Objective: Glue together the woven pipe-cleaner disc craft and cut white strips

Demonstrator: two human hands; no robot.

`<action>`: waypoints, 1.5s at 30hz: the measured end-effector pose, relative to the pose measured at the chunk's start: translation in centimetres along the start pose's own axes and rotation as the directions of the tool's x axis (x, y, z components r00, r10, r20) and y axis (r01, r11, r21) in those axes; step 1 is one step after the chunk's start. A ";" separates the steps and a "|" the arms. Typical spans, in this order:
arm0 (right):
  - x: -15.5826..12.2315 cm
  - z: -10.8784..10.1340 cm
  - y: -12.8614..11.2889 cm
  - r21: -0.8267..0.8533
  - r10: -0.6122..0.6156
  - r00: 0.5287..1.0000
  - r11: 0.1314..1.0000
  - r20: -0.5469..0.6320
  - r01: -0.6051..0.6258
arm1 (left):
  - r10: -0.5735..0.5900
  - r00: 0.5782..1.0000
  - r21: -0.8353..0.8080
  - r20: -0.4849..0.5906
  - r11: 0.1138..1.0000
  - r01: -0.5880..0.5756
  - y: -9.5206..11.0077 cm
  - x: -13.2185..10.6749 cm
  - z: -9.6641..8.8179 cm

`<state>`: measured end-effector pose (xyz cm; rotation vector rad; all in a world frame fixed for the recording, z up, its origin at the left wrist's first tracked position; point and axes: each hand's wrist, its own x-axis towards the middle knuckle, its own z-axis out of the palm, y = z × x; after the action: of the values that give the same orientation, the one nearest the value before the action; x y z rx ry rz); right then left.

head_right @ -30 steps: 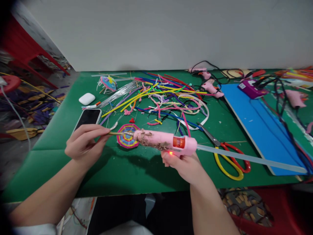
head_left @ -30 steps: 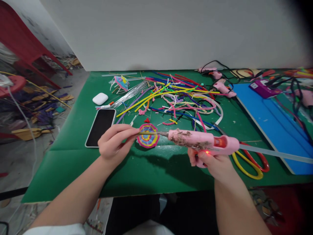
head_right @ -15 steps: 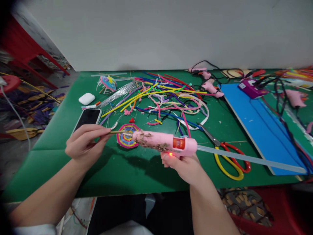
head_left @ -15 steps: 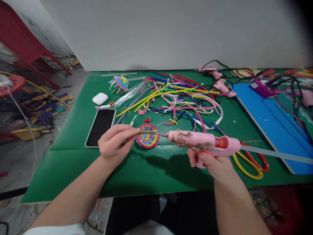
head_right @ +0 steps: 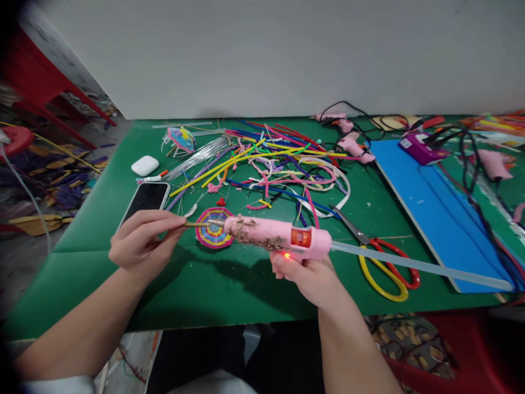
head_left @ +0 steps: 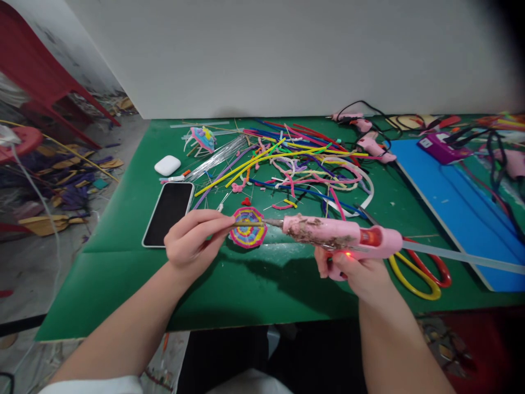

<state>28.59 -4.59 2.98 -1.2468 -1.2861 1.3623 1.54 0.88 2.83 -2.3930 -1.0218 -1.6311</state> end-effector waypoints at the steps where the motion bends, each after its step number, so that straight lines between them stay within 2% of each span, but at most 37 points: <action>1: 0.0 0.0 0.0 0.002 0.004 1.000 1.000 -0.003 -0.004 | -0.002 1.000 -0.002 -0.002 1.000 0.002 0.0 0.0 0.0; 5: 0.1 0.1 0.1 0.027 -0.028 1.000 0.999 -0.007 0.028 | -0.006 1.000 -0.008 -0.027 1.000 0.006 -0.1 0.0 0.1; 15: 0.0 0.1 0.1 0.016 0.024 1.000 1.000 0.002 -0.024 | -0.026 0.999 0.002 -0.034 1.000 0.027 -0.1 0.2 0.2; 38: 0.1 0.3 -0.2 0.017 -0.012 0.999 1.000 -0.036 0.012 | 0.006 1.000 -0.021 -0.007 1.000 -0.006 -0.1 0.2 0.2; 45: 0.0 0.2 -0.1 0.029 0.002 1.000 1.000 -0.030 -0.001 | -0.012 0.999 -0.036 -0.039 0.999 0.010 -0.1 0.2 0.1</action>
<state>28.42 -4.63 3.05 -1.2446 -1.2412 1.3539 1.66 1.06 2.90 -2.3712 -1.0096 -1.7072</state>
